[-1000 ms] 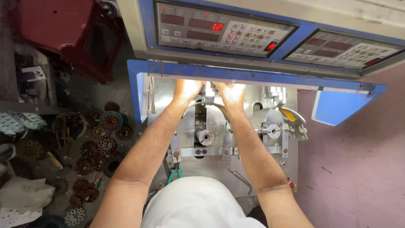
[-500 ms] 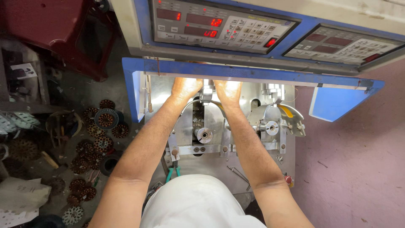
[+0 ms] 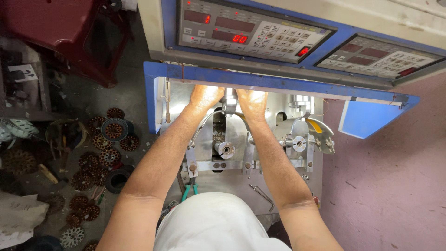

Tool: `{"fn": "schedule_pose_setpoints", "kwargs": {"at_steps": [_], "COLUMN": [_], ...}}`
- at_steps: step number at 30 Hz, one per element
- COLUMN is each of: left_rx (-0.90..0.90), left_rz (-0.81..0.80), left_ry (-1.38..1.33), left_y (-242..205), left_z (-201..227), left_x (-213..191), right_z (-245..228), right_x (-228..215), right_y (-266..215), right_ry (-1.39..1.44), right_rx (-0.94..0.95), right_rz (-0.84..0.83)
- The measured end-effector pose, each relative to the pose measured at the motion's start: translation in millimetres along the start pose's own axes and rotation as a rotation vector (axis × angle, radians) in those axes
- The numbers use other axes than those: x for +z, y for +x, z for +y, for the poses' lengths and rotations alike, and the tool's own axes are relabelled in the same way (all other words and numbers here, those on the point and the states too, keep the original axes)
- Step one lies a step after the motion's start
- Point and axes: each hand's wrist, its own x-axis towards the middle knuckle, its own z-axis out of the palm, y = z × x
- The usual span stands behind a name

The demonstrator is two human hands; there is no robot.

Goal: The person places a motor stator into a winding machine, secures it with a tool, and operates the machine to wind copper wire around the stator. The person then removes the stator, inspects it, and repeats the process with another stator.

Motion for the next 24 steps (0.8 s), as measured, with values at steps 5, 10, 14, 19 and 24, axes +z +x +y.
{"fn": "schedule_pose_setpoints", "kwargs": {"at_steps": [5, 10, 14, 19, 24], "left_rx": [0.008, -0.045, 0.010, -0.014, -0.086], "left_rz": [0.008, -0.060, -0.031, -0.039, -0.051], "left_ry": [-0.031, -0.035, -0.013, -0.015, -0.073], "left_y": [2, 5, 4, 4, 5], "left_z": [1, 3, -2, -3, 4], "left_x": [-1, -3, 0, 1, -4], "right_z": [10, 38, 48, 31, 37], "right_x": [3, -1, -7, -5, -3], "right_y": [3, 10, 8, 9, 12], "right_ry": [-0.283, -0.687, -0.936, -0.595, -0.749], "right_rx": [-0.050, -0.234, -0.680, -0.304, -0.522], "right_rz": [-0.006, -0.098, -0.075, -0.138, -0.073]}}
